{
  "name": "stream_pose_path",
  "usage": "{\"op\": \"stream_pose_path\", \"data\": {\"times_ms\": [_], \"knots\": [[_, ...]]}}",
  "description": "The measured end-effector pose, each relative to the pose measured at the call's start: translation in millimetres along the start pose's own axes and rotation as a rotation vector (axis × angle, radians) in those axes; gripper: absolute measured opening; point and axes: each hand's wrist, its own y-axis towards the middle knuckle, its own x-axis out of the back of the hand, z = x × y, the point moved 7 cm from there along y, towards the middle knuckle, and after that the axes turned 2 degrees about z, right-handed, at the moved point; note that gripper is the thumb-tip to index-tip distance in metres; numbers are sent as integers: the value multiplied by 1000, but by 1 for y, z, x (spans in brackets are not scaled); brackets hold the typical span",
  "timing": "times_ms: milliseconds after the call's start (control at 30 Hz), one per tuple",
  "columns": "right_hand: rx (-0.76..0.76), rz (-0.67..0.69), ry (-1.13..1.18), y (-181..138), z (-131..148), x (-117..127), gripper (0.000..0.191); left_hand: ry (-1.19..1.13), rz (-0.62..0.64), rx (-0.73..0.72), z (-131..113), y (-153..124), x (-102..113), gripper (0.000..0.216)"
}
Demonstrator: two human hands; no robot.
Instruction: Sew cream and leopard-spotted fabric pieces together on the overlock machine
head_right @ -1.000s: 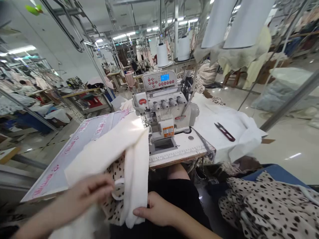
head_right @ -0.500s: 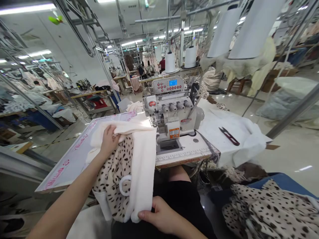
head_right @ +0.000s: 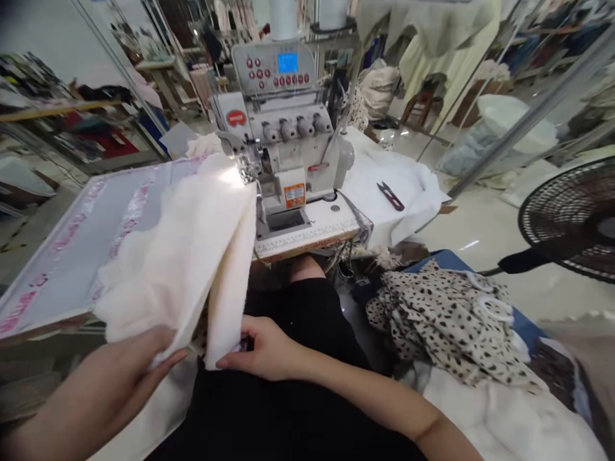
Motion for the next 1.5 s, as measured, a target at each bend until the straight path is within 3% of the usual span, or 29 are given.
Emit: {"op": "stream_pose_path", "data": {"times_ms": [100, 233, 500, 633, 1000, 1333, 1500], "knots": [[41, 86, -38, -7, 7, -11, 31, -18, -56, -94, -28, -1, -31, 17], [30, 78, -124, -21, 4, -13, 27, 13, -159, -131, -31, -6, -44, 16], [46, -227, -43, -37, 16, -5, 33, 54, -306, -274, -50, -23, -36, 19], [111, -286, -50, -38, 26, -3, 31, 21, -352, -316, -58, -23, -24, 19], [144, -219, -80, -40, 37, -9, 23, -21, -328, -297, -64, -17, -19, 14], [150, -241, -289, -45, 46, -10, 12, 156, -237, -388, -68, -21, -36, 24], [-3, -158, -157, -47, 50, -14, 16, 175, -222, -408, -70, -22, -38, 19]]}}
